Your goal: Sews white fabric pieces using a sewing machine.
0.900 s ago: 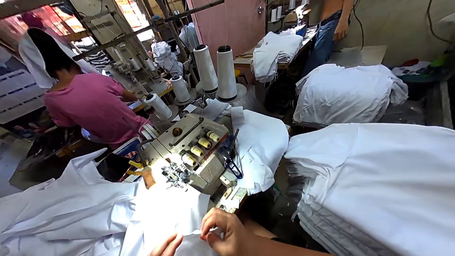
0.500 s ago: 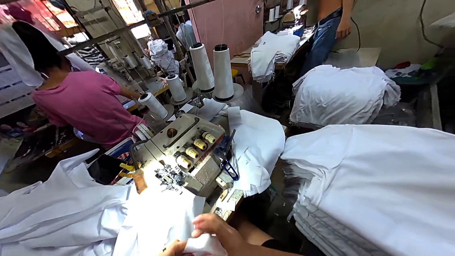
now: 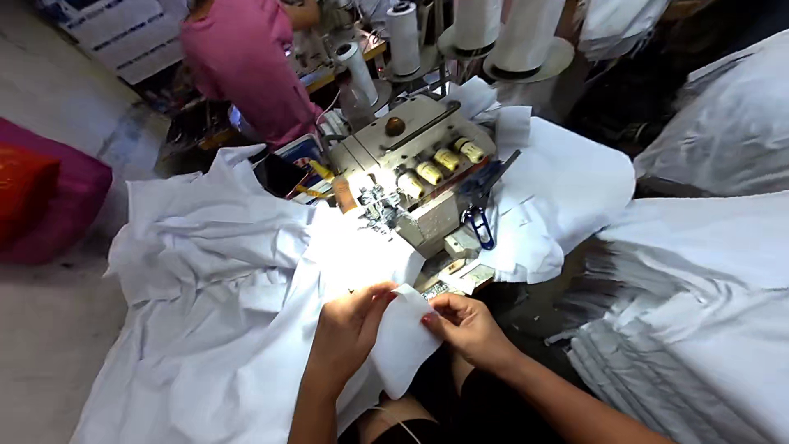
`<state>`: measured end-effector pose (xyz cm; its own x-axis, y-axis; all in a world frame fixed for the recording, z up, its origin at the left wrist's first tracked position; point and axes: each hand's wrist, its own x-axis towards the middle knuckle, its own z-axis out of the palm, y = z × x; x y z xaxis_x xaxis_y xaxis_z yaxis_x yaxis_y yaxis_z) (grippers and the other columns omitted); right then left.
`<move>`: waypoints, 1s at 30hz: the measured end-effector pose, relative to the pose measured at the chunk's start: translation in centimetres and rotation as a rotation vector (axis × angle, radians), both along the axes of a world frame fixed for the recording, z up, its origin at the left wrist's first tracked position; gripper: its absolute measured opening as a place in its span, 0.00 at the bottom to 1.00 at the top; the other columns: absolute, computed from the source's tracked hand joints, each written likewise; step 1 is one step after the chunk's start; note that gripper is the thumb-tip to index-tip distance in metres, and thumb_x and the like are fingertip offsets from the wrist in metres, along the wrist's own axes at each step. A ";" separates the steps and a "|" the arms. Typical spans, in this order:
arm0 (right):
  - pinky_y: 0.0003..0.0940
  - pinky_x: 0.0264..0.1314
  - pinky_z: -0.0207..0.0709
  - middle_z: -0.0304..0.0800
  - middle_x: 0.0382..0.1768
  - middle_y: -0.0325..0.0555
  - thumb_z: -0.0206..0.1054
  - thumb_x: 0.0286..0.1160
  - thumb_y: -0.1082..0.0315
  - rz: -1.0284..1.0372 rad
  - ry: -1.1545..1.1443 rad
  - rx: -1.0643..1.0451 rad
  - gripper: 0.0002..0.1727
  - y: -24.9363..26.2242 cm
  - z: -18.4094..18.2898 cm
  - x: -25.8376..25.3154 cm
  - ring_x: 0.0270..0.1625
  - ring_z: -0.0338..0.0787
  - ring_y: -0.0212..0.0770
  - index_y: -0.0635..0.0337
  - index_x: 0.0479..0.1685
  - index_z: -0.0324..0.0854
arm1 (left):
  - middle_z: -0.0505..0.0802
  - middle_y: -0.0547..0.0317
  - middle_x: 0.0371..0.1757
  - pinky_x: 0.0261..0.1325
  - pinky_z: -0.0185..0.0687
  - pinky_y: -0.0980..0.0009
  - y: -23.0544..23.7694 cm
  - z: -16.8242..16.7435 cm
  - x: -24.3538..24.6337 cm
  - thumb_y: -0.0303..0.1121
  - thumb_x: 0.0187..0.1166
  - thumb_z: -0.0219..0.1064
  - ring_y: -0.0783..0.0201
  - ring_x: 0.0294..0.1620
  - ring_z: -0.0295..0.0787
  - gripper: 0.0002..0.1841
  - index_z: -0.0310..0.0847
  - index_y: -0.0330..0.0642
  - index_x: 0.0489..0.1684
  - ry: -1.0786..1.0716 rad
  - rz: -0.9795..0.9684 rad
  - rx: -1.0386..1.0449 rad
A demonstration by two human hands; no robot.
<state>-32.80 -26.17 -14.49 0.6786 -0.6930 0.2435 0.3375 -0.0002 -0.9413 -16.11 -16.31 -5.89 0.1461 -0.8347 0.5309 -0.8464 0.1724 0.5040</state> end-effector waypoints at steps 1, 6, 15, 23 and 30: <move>0.14 0.47 0.84 0.92 0.35 0.29 0.69 0.73 0.77 -0.004 0.003 -0.007 0.05 0.0 0.0 0.1 0.38 0.88 0.15 0.67 0.43 0.85 | 0.94 0.52 0.33 0.41 0.77 0.86 0.0 0.1 0.1 0.32 0.86 0.61 0.78 0.30 0.83 0.13 0.90 0.30 0.44 0.003 0.012 0.004; 0.12 0.55 0.78 0.90 0.44 0.44 0.66 0.76 0.74 -0.181 0.006 -0.246 0.09 -1.5 0.0 1.5 0.48 0.85 0.18 0.72 0.40 0.89 | 0.86 0.59 0.21 0.30 0.69 0.84 -1.5 0.5 0.6 0.32 0.84 0.62 0.79 0.20 0.72 0.14 0.90 0.31 0.39 -0.073 0.161 0.005; 0.09 0.44 0.74 0.89 0.37 0.42 0.67 0.76 0.70 -0.126 0.097 -0.264 0.10 -5.0 -2.2 3.5 0.39 0.82 0.15 0.70 0.34 0.89 | 0.92 0.57 0.31 0.42 0.82 0.71 -5.5 -2.2 3.7 0.30 0.79 0.69 0.70 0.33 0.86 0.07 0.90 0.36 0.37 0.044 0.300 0.109; 0.07 0.32 0.68 0.81 0.26 0.30 0.65 0.77 0.71 -0.103 0.113 -0.169 0.08 -2.2 -1.5 1.8 0.27 0.74 0.10 0.66 0.31 0.82 | 0.93 0.59 0.32 0.42 0.83 0.66 -4.5 -1.6 3.0 0.30 0.79 0.67 0.69 0.34 0.88 0.07 0.92 0.40 0.39 0.041 0.325 0.231; 0.15 0.30 0.81 0.85 0.25 0.26 0.65 0.77 0.75 -0.116 0.081 -0.061 0.08 -1.0 -0.5 1.8 0.25 0.84 0.17 0.63 0.49 0.73 | 0.84 0.55 0.27 0.33 0.76 0.58 -5.2 -2.3 2.1 0.31 0.81 0.64 0.59 0.26 0.79 0.16 0.82 0.33 0.63 0.011 0.433 0.211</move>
